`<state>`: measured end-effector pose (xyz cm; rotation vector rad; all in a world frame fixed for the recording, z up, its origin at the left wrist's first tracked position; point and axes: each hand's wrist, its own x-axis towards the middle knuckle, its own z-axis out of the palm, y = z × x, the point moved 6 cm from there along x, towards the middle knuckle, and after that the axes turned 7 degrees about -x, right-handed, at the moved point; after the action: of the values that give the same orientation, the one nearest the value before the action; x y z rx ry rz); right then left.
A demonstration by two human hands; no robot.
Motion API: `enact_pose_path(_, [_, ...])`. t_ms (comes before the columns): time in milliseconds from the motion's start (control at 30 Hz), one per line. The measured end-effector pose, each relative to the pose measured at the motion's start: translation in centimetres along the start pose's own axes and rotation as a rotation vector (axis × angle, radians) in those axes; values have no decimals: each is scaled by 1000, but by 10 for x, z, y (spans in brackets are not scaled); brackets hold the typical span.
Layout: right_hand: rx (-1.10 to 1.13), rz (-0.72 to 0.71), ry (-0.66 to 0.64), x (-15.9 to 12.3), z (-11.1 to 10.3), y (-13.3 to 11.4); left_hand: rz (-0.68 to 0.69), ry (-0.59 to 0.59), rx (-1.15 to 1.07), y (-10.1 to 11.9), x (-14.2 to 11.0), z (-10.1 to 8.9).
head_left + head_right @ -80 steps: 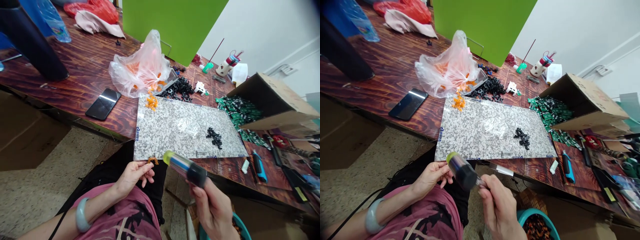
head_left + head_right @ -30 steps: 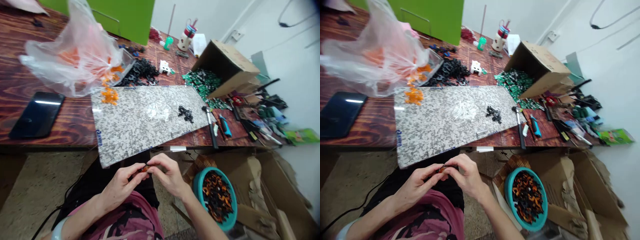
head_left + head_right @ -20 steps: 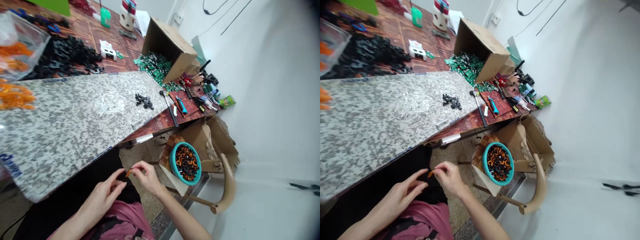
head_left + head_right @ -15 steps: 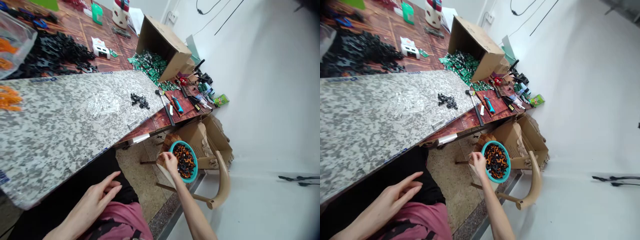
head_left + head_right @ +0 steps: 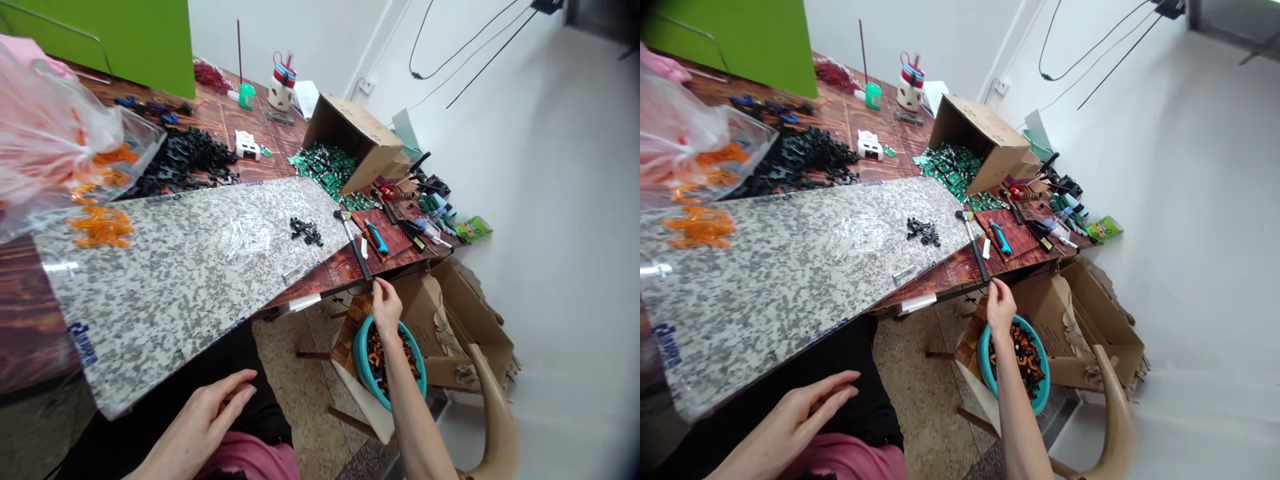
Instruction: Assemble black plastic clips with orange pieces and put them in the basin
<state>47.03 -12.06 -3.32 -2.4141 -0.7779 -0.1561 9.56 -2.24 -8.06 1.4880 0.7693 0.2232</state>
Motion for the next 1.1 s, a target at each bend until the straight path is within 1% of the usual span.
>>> enact_pose_path(67, [39,-148,-76,18,21,-52,2,16,-10,5,-2,-1])
enact_pose_path(133, [59,-256,-153,31,39,-95,1,58,-30,9,-5,-4])
enact_pose_path(167, [63,-291,-182,37,47,-112,-2,77,-43,10,-7,-6])
enact_pose_path(233, [68,-323,-223,46,60,-134,-16,86,-74,9,-11,-9])
enact_pose_path(300, [77,-320,-257,53,68,-143,-38,69,-104,7,-16,-13])
enact_pose_path(433, [148,-273,-356,65,73,-146,-76,82,-146,4,-22,-22])
enact_pose_path(567, [313,-205,-519,74,67,-153,-75,76,-177,9,-22,-25])
enact_pose_path(667, [449,-135,-641,72,60,-162,-53,69,-195,15,-19,-25])
enact_pose_path(733, [530,-99,-722,62,57,-171,-34,71,-214,20,-17,-26])
enact_pose_path(833, [636,-79,-864,35,56,-189,-8,90,-256,30,-15,-28])
enact_pose_path(967, [744,-83,-1085,-17,58,-217,27,165,-352,48,-11,-36])
enact_pose_path(1100, [784,-121,-1294,-75,57,-241,80,236,-546,66,-6,-44])
